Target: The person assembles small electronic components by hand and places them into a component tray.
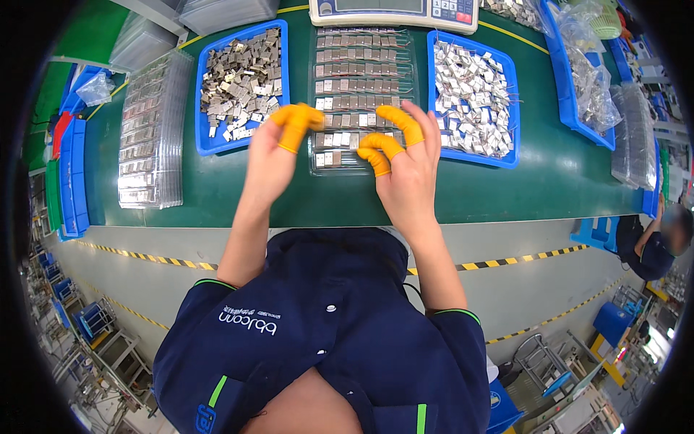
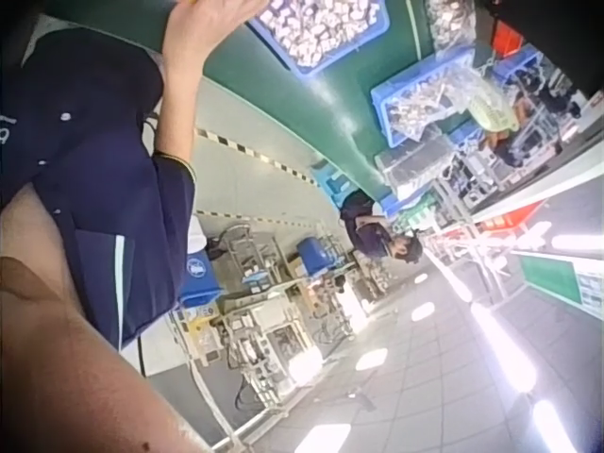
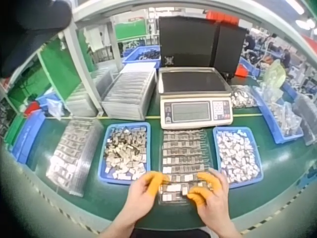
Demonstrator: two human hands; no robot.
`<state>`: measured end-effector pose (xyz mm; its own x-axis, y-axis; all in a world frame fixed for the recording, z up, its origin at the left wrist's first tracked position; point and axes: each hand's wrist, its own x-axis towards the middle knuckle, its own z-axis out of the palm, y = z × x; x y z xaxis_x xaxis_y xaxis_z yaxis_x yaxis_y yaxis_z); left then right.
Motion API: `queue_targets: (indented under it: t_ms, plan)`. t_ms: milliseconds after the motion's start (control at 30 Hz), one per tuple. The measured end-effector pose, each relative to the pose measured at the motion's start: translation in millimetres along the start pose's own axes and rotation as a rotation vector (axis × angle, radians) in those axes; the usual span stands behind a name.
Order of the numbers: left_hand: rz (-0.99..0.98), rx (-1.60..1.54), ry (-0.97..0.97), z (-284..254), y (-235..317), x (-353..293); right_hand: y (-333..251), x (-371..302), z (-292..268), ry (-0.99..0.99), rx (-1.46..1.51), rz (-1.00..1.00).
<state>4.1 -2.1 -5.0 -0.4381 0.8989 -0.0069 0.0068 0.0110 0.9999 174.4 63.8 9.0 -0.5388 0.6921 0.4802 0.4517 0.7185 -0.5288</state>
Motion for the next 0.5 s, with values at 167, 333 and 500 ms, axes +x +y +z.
queue_targets:
  t_ms: [167, 333, 500]
  plan:
    - [0.071, 0.159, 0.322, -35.2, -0.1, 8.5, 4.4, -17.5, 12.9, -0.173, -0.074, 0.016]
    - [0.028, 0.18, 0.427, -54.7, -5.6, 11.0, 2.0, -15.7, 13.3, -0.2, -0.092, 0.01]
    - [0.135, 0.892, 0.375, -64.2, -4.5, 11.2, 36.2, -1.2, -9.2, 0.032, -0.129, 0.138]
